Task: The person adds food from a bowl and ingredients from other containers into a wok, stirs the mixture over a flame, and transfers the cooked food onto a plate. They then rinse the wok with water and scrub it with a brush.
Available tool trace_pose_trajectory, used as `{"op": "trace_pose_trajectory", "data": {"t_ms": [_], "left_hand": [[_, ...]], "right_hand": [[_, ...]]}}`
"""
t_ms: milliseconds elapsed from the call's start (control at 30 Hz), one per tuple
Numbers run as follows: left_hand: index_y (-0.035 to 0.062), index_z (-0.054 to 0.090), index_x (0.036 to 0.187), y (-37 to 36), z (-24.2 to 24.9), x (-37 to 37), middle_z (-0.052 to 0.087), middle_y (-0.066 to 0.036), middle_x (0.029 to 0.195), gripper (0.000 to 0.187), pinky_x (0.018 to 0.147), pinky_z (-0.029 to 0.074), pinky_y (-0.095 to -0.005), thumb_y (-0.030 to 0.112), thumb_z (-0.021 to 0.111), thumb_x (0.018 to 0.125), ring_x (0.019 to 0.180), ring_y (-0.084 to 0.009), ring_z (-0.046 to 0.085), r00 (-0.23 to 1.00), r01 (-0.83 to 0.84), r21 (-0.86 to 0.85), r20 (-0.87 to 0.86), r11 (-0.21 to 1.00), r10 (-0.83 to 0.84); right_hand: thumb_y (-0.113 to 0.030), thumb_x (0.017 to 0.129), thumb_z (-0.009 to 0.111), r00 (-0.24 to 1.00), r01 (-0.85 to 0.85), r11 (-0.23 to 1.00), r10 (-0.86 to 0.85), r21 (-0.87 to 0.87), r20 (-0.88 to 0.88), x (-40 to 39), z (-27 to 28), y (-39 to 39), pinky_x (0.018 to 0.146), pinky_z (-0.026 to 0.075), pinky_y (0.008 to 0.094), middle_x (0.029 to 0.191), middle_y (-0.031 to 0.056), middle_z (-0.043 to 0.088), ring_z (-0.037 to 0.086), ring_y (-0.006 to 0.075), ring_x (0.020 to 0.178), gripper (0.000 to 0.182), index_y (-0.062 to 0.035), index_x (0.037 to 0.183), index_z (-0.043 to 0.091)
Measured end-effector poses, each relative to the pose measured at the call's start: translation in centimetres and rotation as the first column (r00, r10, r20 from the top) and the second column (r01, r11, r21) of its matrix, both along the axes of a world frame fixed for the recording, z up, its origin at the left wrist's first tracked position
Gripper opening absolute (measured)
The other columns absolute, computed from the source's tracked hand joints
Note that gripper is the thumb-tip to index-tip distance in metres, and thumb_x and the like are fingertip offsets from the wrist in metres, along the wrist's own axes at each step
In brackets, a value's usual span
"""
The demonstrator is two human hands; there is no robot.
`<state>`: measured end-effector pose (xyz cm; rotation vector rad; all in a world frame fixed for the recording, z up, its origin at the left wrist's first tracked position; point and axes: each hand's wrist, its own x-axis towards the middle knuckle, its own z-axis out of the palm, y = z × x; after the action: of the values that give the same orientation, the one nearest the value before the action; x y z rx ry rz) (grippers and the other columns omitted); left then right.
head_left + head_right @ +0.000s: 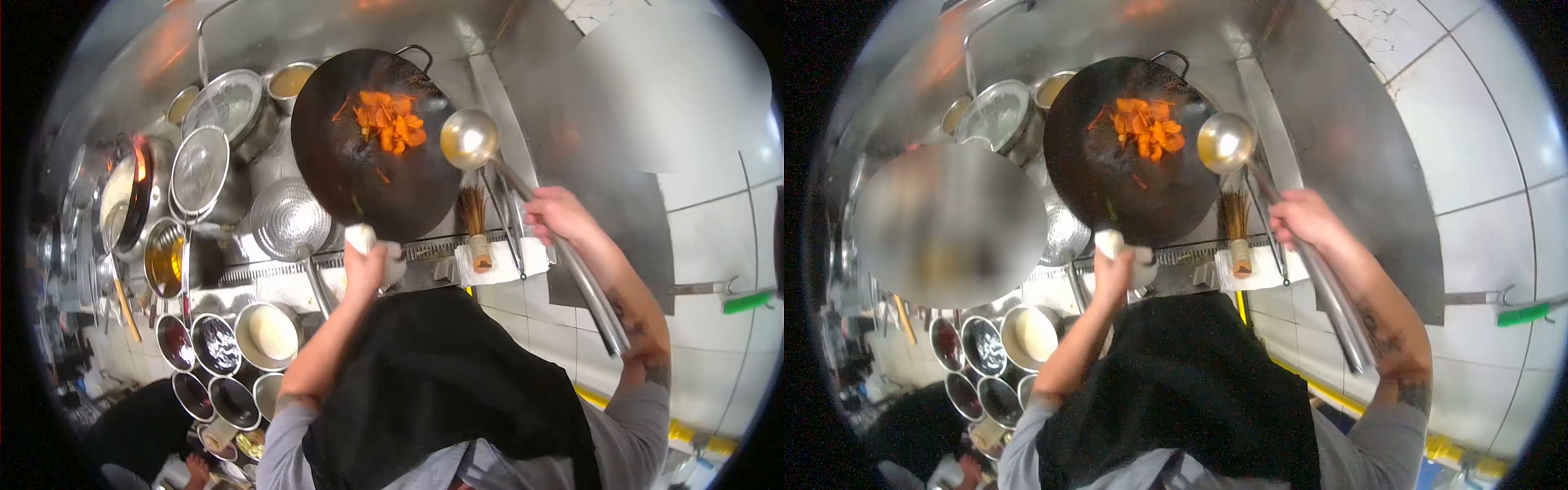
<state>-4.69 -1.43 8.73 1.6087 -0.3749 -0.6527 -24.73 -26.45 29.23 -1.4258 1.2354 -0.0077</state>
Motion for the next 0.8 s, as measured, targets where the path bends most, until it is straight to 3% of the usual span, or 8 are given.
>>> {"op": "trace_pose_trajectory", "data": {"t_ms": [67,100,133,200,300,433,567,800], "left_hand": [[-0.0045,0.047,0.125,2.8,-2.8,-1.5,0.058,-0.021,0.111,0.055,0.097,0.043,-0.0411,0.006,0.062,0.073,0.106,-0.0352,0.057,0.962,-0.054,0.074,0.27,0.996,0.032],[-0.0037,0.042,0.131,3.1,-2.0,-2.6,0.054,-0.022,0.118,0.063,0.101,0.039,-0.0411,0.002,0.062,0.071,0.113,-0.0372,0.054,0.966,-0.072,0.051,0.251,0.996,0.057],[-0.0031,0.043,0.131,3.3,-1.3,-3.3,0.053,-0.023,0.12,0.063,0.102,0.038,-0.0406,0.0,0.062,0.071,0.114,-0.0369,0.053,0.962,-0.076,0.041,0.265,0.996,0.062],[-0.0034,0.042,0.131,3.5,-2.1,-3.9,0.055,-0.021,0.116,0.062,0.101,0.039,-0.0405,0.002,0.061,0.073,0.112,-0.0353,0.054,0.954,-0.079,0.008,0.291,0.997,0.073],[-0.0009,0.049,0.117,3.3,-0.5,-4.1,0.061,-0.014,0.105,0.039,0.083,0.048,-0.0344,0.0,0.055,0.078,0.096,-0.0229,0.06,0.964,-0.071,-0.021,-0.258,0.997,0.063],[-0.0044,0.058,0.098,2.8,4.3,-5.5,0.063,-0.014,0.085,0.018,0.059,0.055,-0.0396,0.005,0.06,0.082,0.069,-0.0266,0.066,0.594,-0.24,-0.115,-0.803,0.964,0.052],[-0.0066,0.057,0.1,4.9,6.6,-12.0,0.064,-0.017,0.09,0.022,0.066,0.058,-0.042,0.005,0.06,0.082,0.076,-0.0294,0.068,0.563,-0.342,-0.141,-0.822,0.929,0.083],[-0.003,0.06,0.099,10.7,8.1,-24.9,0.064,-0.013,0.093,0.022,0.077,0.057,-0.0407,0.005,0.063,0.079,0.082,-0.0253,0.066,0.524,-0.602,-0.161,-0.819,0.782,0.235]], "right_hand": [[-0.008,0.088,0.06,0.997,-0.066,0.995,0.068,0.079,-0.022,2.7,-3.2,-0.7,0.04,0.046,0.0314,0.069,0.0077,0.058,0.056,0.016,0.049,0.016,0.0031,0.096,0.053],[0.0,0.083,0.06,0.998,0.022,0.987,-0.032,0.161,0.063,4.1,-3.6,0.9,0.038,0.041,0.0329,0.064,0.0064,0.053,0.048,0.0151,0.045,0.059,0.0082,0.133,0.03],[0.0,0.086,0.059,0.982,0.095,0.966,-0.13,0.239,0.134,5.1,-2.8,3.2,0.038,0.04,0.0332,0.067,0.0073,0.054,0.047,0.0156,0.046,0.07,0.0096,0.142,0.018],[-0.003,0.092,0.055,0.969,0.044,0.905,-0.142,0.423,0.204,5.3,-2.1,4.9,0.038,0.037,0.0264,0.073,0.0042,0.052,0.044,0.0087,0.049,0.038,0.0031,0.124,0.036],[-0.005,0.095,0.052,0.938,-0.063,0.766,-0.173,0.64,0.301,3.5,-4.0,5.9,0.038,0.034,0.0212,0.075,0.0018,0.05,0.042,0.0043,0.051,0.016,-0.0038,0.107,0.042],[-0.007,0.097,0.049,0.948,-0.129,0.716,-0.115,0.686,0.298,0.8,-4.3,8.4,0.036,0.033,0.0188,0.076,0.001,0.048,0.041,0.0024,0.05,0.009,-0.0063,0.103,0.043],[-0.008,0.097,0.049,0.954,-0.197,0.823,0.036,0.532,0.298,-2.5,-2.8,9.7,0.035,0.035,0.0198,0.073,0.0008,0.047,0.04,0.0026,0.048,0.024,-0.0015,0.12,0.044],[-0.006,0.097,0.046,0.839,-0.531,0.696,0.35,0.484,0.416,-7.7,-0.1,11.3,0.034,0.035,0.0205,0.073,0.0011,0.047,0.039,0.004,0.046,0.046,-0.0018,0.141,0.036]]}}
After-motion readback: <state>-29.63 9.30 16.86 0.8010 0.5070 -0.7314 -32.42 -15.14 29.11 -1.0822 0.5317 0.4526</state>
